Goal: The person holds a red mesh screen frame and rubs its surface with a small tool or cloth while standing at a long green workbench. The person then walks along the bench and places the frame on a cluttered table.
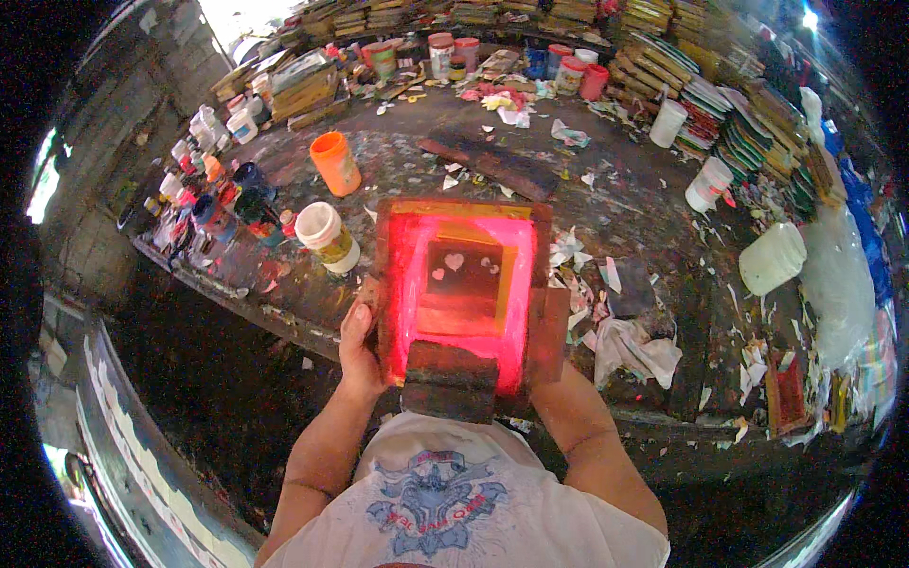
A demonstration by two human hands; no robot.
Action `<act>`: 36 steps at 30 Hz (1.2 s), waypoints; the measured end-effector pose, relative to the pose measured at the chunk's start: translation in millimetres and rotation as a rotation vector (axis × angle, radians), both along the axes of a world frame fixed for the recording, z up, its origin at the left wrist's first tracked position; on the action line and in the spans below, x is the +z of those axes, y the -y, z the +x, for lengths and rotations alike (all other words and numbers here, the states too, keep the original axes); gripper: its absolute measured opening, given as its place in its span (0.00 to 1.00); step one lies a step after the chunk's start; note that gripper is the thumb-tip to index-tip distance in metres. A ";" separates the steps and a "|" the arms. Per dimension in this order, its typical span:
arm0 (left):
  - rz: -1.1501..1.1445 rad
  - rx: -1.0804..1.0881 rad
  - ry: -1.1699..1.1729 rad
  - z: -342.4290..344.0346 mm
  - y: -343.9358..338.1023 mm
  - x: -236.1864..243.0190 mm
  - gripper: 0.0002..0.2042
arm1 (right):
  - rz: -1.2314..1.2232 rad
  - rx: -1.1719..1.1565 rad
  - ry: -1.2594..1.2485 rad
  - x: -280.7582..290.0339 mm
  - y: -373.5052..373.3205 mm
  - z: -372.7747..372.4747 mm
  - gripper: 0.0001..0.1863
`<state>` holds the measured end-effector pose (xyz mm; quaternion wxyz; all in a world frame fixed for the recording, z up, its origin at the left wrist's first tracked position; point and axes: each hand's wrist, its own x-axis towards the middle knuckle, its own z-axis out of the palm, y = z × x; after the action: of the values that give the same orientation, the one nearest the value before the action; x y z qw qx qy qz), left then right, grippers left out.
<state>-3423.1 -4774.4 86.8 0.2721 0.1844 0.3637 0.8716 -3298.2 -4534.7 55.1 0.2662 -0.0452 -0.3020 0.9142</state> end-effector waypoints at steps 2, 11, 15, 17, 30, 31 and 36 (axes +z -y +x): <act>-0.052 0.059 -0.015 -1.3 -2.0 -12.1 0.39 | 0.000 0.018 -0.003 -1.3 -5.6 -2.7 0.10; -0.088 0.136 0.020 6.8 5.2 -21.1 0.35 | -0.037 0.079 -0.006 -4.7 -11.6 -11.0 0.11; -0.066 0.179 0.011 8.8 0.2 -14.5 0.34 | -0.035 0.090 -0.005 -4.7 -13.0 -10.7 0.11; -0.091 0.162 -0.019 9.0 3.1 -13.9 0.34 | -0.037 0.090 -0.004 -5.2 -14.8 -10.4 0.11; -0.210 0.206 -0.119 13.8 7.4 -28.5 0.29 | -0.023 0.115 0.002 -4.5 -17.3 -8.3 0.12; -0.234 0.174 -0.118 19.5 8.4 -21.7 0.28 | -0.029 0.120 0.011 -8.1 -16.3 -4.7 0.12; -0.198 0.063 -0.050 23.3 -12.1 -31.3 0.23 | -0.044 0.123 0.016 -19.5 -18.3 11.4 0.12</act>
<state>-3399.8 -4762.3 55.5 0.2522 0.1667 0.4603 0.8347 -3286.8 -4516.4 35.6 0.2060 -0.0397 -0.2860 0.9350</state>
